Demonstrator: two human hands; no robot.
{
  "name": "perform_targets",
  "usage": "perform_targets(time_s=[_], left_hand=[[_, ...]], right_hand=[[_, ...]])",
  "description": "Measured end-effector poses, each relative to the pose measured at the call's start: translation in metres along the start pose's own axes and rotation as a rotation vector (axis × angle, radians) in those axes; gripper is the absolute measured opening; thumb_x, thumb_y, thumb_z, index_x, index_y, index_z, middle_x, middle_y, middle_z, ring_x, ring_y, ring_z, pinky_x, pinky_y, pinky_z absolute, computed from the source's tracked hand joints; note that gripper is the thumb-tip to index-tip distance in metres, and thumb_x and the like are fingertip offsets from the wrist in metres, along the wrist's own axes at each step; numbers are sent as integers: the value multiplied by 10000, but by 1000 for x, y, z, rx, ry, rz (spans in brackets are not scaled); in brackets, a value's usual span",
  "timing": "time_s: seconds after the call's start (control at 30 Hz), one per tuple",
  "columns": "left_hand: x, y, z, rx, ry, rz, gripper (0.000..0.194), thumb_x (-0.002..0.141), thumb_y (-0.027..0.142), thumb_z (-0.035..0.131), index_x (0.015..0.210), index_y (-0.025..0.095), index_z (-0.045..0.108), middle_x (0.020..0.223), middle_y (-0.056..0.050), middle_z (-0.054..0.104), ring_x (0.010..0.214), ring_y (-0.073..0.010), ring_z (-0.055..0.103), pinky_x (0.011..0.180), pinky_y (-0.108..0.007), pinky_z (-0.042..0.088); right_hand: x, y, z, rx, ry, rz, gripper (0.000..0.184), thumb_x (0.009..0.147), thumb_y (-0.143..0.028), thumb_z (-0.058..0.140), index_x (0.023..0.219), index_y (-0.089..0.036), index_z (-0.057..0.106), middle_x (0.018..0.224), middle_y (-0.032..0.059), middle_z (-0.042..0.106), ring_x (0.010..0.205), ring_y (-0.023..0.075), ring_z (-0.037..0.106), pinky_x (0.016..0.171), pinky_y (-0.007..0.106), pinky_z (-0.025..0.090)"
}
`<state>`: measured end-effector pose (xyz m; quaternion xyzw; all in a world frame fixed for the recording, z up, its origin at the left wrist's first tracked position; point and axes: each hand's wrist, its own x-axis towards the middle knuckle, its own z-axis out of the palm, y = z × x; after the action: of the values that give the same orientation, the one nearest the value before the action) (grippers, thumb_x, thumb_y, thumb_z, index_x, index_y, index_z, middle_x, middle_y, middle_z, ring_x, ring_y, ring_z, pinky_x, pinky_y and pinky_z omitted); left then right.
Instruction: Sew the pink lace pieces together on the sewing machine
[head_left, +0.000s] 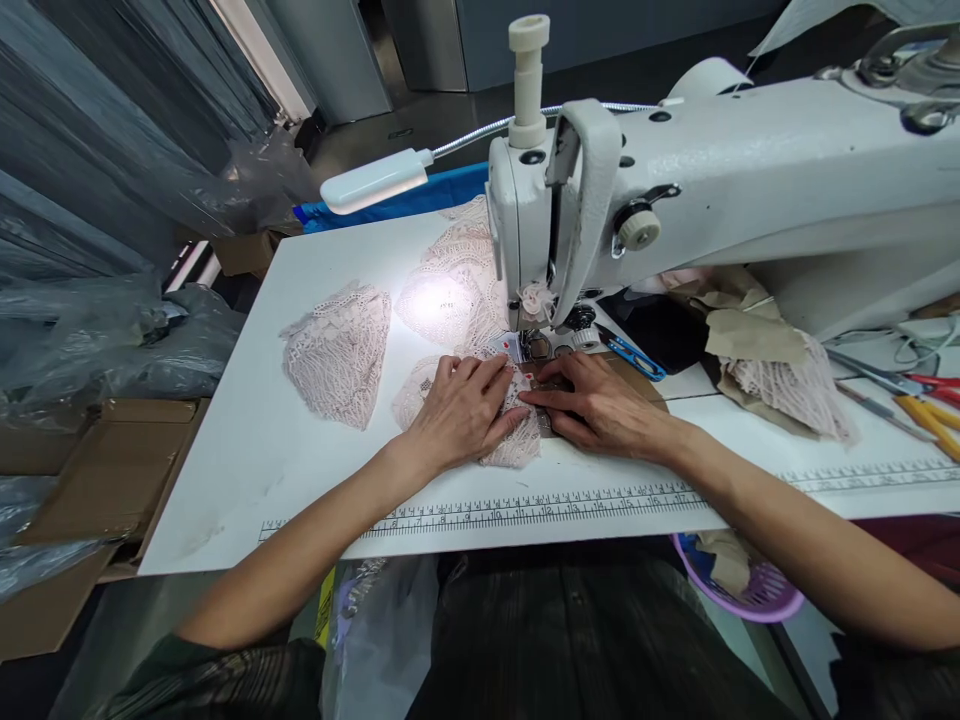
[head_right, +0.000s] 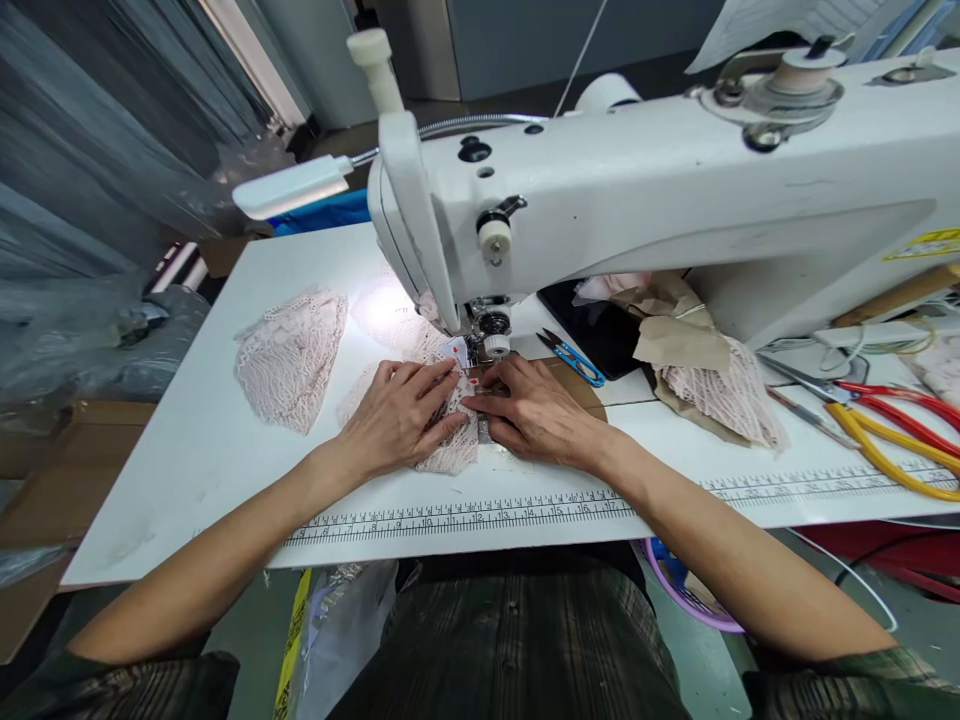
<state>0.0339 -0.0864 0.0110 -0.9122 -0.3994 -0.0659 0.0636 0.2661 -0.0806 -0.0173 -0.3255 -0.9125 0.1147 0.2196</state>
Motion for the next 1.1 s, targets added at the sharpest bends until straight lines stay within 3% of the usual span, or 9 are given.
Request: perform_targets(time_s=[0.5, 0.87, 1.1], left_hand=[[15, -28, 4, -67, -58, 197, 523, 1004, 463, 390, 1305, 67, 551, 1388, -183, 541, 1184, -313, 540, 984, -472, 447], [17, -32, 11, -117, -3, 217, 508, 995, 459, 418, 1320, 92, 554, 1395, -173, 540, 1236, -317, 523, 1029, -509, 430], [15, -34, 13, -110, 9, 233, 491, 993, 446, 432, 1323, 103, 552, 1411, -166, 528, 1251, -309, 518, 1036, -508, 428]], right_hand=[[-1, -1, 5, -14, 19, 36, 375, 909, -221, 517, 1260, -246, 649, 1161, 135, 580, 1101, 282, 509, 918, 487, 456], [0, -7, 1, -41, 23, 55, 359, 926, -223, 488, 1244, -210, 653, 1140, 144, 576, 1084, 280, 516, 917, 484, 456], [0, -5, 3, 21, 20, 75, 367, 905, -211, 513, 1234, -269, 666, 1138, 123, 574, 1097, 274, 514, 920, 483, 460]])
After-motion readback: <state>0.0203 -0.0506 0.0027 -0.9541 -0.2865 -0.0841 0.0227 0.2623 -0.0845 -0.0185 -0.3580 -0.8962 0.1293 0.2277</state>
